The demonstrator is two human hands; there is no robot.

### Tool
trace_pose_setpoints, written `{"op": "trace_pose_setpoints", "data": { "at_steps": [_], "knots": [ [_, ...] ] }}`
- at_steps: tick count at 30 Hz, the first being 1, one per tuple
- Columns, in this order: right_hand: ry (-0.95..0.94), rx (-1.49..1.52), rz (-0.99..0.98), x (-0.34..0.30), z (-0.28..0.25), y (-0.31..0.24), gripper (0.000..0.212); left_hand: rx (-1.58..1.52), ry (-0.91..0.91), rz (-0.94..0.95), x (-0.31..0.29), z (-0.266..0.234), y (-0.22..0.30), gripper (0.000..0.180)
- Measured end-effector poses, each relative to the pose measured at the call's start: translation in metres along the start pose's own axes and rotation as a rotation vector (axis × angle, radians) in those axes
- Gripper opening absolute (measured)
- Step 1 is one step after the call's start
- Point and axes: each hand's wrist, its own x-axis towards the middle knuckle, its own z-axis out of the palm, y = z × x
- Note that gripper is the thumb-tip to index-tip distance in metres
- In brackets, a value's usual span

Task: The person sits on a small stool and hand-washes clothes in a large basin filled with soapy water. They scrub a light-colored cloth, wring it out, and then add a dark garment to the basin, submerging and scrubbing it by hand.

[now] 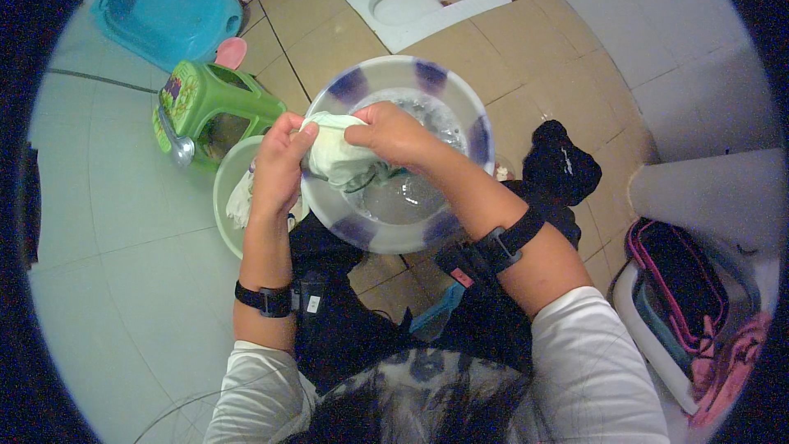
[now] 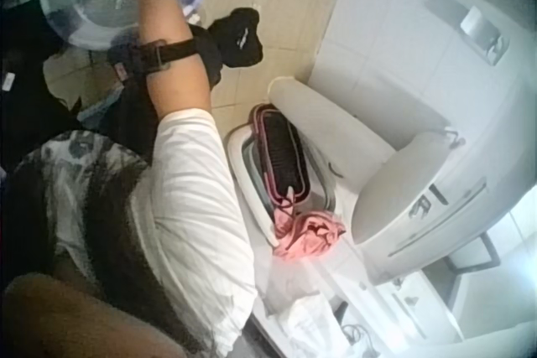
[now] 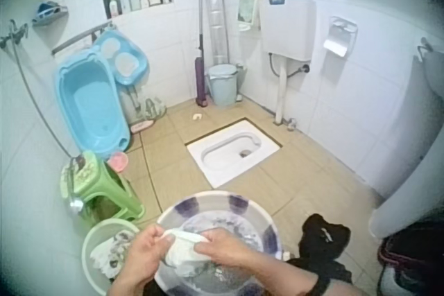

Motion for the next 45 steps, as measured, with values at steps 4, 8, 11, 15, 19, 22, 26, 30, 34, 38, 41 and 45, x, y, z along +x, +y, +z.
{"op": "trace_pose_setpoints", "data": {
  "at_steps": [4, 8, 11, 15, 19, 22, 26, 30, 34, 38, 41, 45],
  "knots": [
    [0.054, -0.023, 0.028, -0.005, 0.006, -0.007, 0.03, 0.159, -0.01, 0.011, -0.003, 0.001, -0.003, 0.01],
    [0.017, -0.123, 0.0, -0.003, -0.001, -0.002, 0.031, 0.181, 0.026, 0.049, -0.001, -0.001, 0.001, 0.013],
    [-0.028, -0.039, 0.0, -0.003, 0.001, -0.002, 0.028, 0.188, 0.054, 0.119, 0.001, -0.005, -0.002, 0.014],
    [-0.021, -0.117, 0.09, -0.005, 0.007, -0.008, 0.025, 0.423, 0.049, 0.149, 0.0, -0.002, -0.007, 0.015],
    [0.04, -0.149, 0.032, -0.004, 0.003, 0.0, 0.024, 0.506, 0.049, 0.172, -0.002, 0.001, -0.003, 0.016],
    [0.005, -0.178, 0.02, -0.001, -0.001, 0.005, 0.025, 0.478, 0.055, 0.164, 0.002, -0.003, -0.003, 0.016],
    [0.068, -0.212, 0.055, -0.001, -0.002, 0.003, 0.028, 0.234, 0.046, 0.112, 0.004, -0.011, -0.008, 0.015],
    [0.015, -0.155, -0.011, 0.002, -0.008, 0.008, 0.031, 0.012, 0.026, 0.043, 0.004, -0.007, -0.004, 0.013],
    [-0.012, -0.197, -0.009, -0.005, 0.001, 0.009, 0.032, 0.191, -0.021, 0.061, 0.001, 0.001, -0.01, 0.013],
    [0.013, -0.206, 0.046, -0.01, -0.003, 0.001, 0.023, 0.386, -0.007, 0.09, 0.001, 0.003, -0.012, 0.013],
    [0.047, -0.244, 0.001, -0.007, -0.005, 0.007, 0.022, 0.36, 0.019, 0.077, 0.004, 0.003, -0.008, 0.013],
    [0.042, -0.18, 0.034, -0.003, -0.007, 0.012, 0.025, 0.06, -0.034, 0.011, 0.006, -0.001, -0.014, 0.012]
  ]
}}
